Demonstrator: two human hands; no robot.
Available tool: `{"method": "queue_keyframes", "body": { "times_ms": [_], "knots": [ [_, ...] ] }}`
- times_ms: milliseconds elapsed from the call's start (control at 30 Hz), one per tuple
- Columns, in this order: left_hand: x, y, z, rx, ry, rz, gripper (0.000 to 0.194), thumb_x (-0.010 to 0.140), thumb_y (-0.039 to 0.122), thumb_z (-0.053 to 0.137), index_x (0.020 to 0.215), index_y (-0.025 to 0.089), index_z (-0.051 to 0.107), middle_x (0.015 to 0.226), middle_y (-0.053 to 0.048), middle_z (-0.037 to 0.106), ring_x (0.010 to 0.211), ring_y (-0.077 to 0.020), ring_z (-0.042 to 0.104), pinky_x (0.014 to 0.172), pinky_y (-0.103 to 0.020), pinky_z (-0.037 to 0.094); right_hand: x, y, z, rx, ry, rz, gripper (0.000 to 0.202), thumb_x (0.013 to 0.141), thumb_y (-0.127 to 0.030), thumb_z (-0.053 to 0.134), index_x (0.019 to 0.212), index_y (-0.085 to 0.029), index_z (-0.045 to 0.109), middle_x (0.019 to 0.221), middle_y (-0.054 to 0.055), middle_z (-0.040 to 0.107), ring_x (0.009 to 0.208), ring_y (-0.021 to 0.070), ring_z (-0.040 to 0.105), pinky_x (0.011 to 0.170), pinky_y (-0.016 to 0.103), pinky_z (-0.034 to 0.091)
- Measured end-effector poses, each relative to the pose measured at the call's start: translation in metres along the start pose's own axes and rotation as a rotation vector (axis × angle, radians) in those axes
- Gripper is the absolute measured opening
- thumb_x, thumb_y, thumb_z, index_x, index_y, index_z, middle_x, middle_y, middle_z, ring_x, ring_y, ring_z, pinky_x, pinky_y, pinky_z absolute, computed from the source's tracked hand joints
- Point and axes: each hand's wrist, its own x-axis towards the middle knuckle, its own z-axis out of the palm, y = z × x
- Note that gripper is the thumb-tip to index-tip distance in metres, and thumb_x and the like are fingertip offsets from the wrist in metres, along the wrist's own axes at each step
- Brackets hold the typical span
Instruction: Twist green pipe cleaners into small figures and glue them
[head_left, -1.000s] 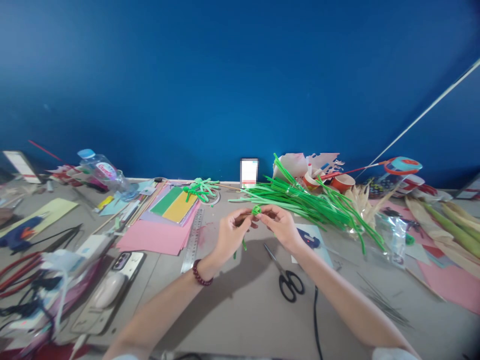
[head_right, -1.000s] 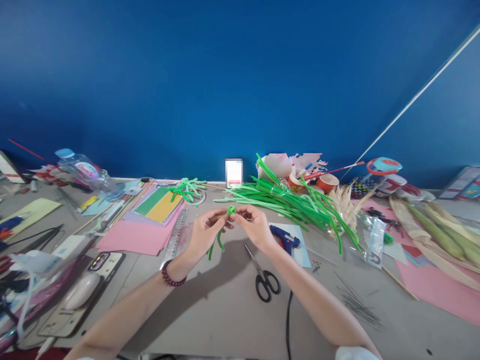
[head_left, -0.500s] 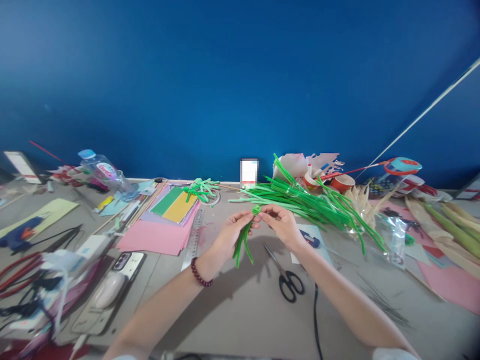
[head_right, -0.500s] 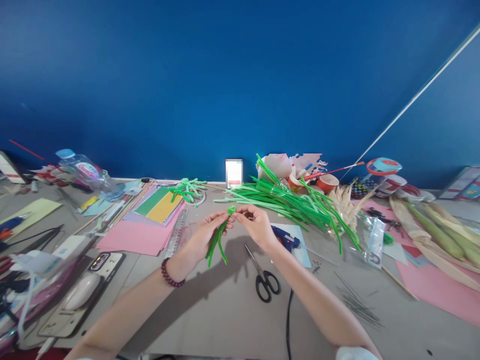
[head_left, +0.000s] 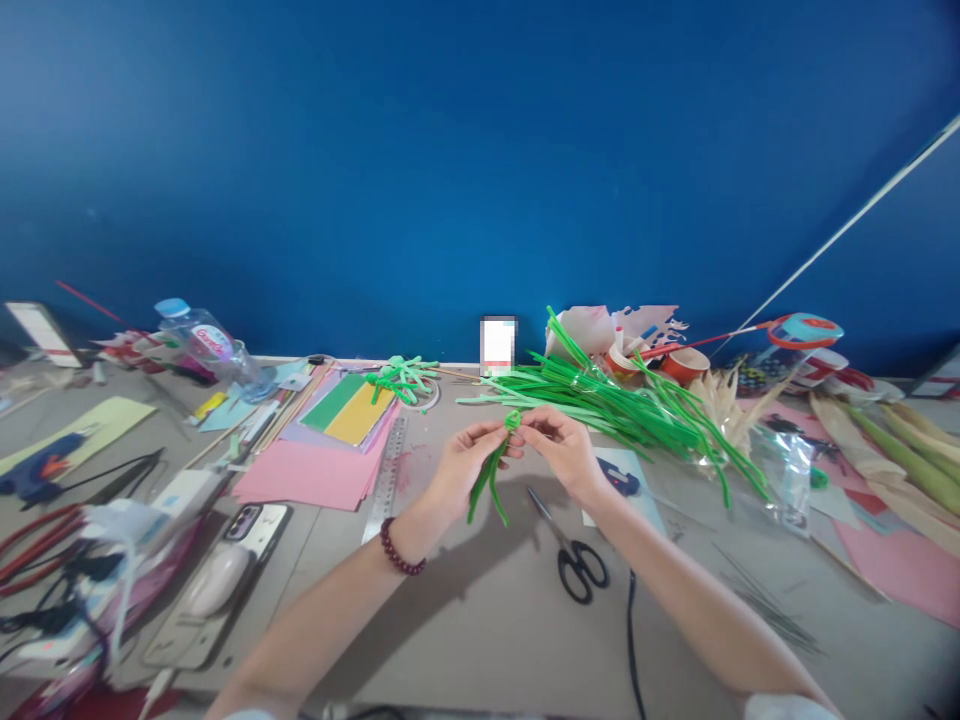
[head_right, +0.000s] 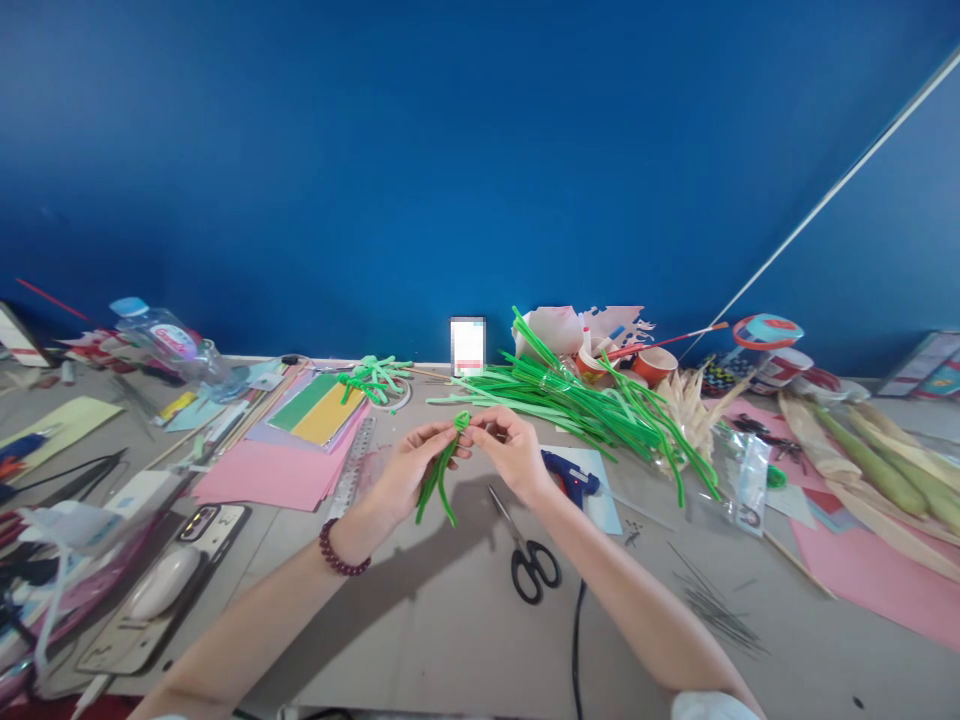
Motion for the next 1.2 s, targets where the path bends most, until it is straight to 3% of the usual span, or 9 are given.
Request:
{"method": "queue_keyframes", "body": {
  "times_ms": [233,433,600,800,1067,1200],
  "knots": [
    [-0.001,-0.001,0.000,0.172,0.030,0.172,0.028,0.066,0.034,0.074,0.083,0.013,0.069,0.074,-0.005,0.068,0.063,-0.0133,0.062,0.061,-0.025,0.046,-0.004,-0.004,0.001,-0.109,-0.002,-0.130,0.010,0.077,-0.030,0.064,0.077,-0.020,0.065,0.081,0.005,0.062,0.069,0.0162,0.055,0.061,0.029,0.043],
    [0.002,-0.002,0.000,0.046,-0.003,0.105,0.027,0.067,0.035,0.074,0.083,0.014,0.067,0.062,0.000,0.060,0.056,-0.0090,0.053,0.053,-0.021,0.042,-0.006,-0.009,0.002,-0.107,-0.023,-0.176,0.012,0.080,-0.030,0.060,0.086,-0.021,0.066,0.088,0.006,0.062,0.078,0.0183,0.057,0.067,0.031,0.046],
    [0.002,-0.001,0.002,-0.062,-0.012,0.042,0.028,0.063,0.036,0.077,0.072,0.013,0.063,0.056,0.002,0.055,0.051,-0.0069,0.049,0.049,-0.019,0.038,-0.007,-0.010,0.003,-0.133,0.006,-0.093,0.017,0.079,-0.033,0.061,0.090,-0.019,0.063,0.089,0.007,0.065,0.076,0.0179,0.058,0.069,0.031,0.047],
    [0.001,0.000,0.001,-0.101,-0.039,-0.020,0.031,0.060,0.036,0.079,0.069,0.013,0.061,0.054,0.002,0.054,0.048,-0.0063,0.047,0.048,-0.019,0.037,-0.003,-0.008,0.001,-0.134,0.009,-0.113,0.021,0.078,-0.035,0.062,0.090,-0.019,0.067,0.087,0.006,0.065,0.074,0.0160,0.056,0.066,0.028,0.045],
    [0.003,-0.003,-0.003,-0.088,-0.104,-0.014,0.029,0.064,0.036,0.076,0.066,0.013,0.059,0.053,0.002,0.054,0.047,-0.0061,0.046,0.049,-0.019,0.036,0.001,-0.009,-0.001,0.064,-0.137,0.092,0.037,0.074,-0.038,0.067,0.105,-0.019,0.067,0.062,-0.004,0.043,0.052,0.0071,0.035,0.048,0.022,0.030],
    [0.005,-0.005,-0.006,-0.031,-0.149,-0.011,0.028,0.069,0.037,0.073,0.067,0.013,0.059,0.055,0.002,0.054,0.047,-0.0062,0.047,0.049,-0.019,0.036,0.003,-0.002,-0.003,0.076,-0.208,0.137,0.037,0.075,-0.041,0.065,0.105,-0.018,0.067,0.058,-0.005,0.042,0.048,0.0063,0.032,0.045,0.022,0.023]
  ]
}}
